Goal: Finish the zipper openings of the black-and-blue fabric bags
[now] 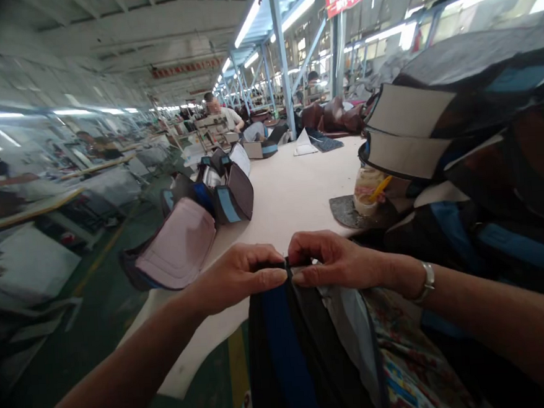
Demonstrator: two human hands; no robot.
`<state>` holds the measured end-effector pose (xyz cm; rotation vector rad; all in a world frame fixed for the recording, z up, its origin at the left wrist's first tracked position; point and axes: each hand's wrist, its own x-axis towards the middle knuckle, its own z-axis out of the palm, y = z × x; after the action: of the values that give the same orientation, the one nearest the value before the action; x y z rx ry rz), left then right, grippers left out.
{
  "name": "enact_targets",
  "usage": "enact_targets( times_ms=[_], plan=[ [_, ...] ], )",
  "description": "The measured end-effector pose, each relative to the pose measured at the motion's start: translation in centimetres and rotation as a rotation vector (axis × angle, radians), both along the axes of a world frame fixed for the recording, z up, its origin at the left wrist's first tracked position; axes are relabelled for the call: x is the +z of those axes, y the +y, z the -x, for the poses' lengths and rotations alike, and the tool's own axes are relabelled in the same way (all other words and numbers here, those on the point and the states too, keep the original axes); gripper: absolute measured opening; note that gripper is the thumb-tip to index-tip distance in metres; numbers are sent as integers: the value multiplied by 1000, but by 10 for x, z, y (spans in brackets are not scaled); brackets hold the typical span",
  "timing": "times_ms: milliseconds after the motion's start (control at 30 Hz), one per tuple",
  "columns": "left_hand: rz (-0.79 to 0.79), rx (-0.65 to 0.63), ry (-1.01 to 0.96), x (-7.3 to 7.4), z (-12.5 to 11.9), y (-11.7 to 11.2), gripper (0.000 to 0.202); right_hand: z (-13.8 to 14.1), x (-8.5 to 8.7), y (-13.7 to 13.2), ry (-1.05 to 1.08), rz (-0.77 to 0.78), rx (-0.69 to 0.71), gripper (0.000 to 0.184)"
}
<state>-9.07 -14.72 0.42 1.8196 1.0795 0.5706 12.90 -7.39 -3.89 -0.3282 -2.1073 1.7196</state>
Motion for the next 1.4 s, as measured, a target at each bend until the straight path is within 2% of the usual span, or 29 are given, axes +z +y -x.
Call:
enact_targets(
  times_ms=[67,200,367,533,667,767,900,1033,1133,1233,1300,1400],
  plan=[
    [19,22,-45,-1,-6,2,30,-4,4,1,-5,30,14,27],
    [-11,-24,-95,-5,-8,8,26,-8,8,3,-13,129,50,30],
    [-11,-35,-120,-5,-9,12,23,-3,11,5,-29,58,12,38],
    [11,51,-94,-5,-15,9,14,0,11,8,-52,158,33,26],
    [26,129,-68,-10,-17,8,10,-1,6,9,-28,112,3,18],
    [95,157,-100,-12,-18,7,16,-1,2,8,-24,-43,-59,13],
    [90,227,-7,-12,-21,7,25,-1,-1,6,-43,-389,-179,7],
    [-58,263,140,-12,-26,8,17,1,-5,6,-51,-708,-224,9],
    [-222,259,196,-13,-29,6,19,0,-9,6,-60,-891,-249,11],
    [-293,249,215,-13,-28,4,21,-3,-14,5,-71,-1063,-221,15],
    [-255,229,188,-12,-25,3,20,-7,-14,5,-67,-1193,-191,17],
    [-84,166,89,-11,-19,5,27,-11,-9,4,-15,-1390,-163,19]
  ],
)
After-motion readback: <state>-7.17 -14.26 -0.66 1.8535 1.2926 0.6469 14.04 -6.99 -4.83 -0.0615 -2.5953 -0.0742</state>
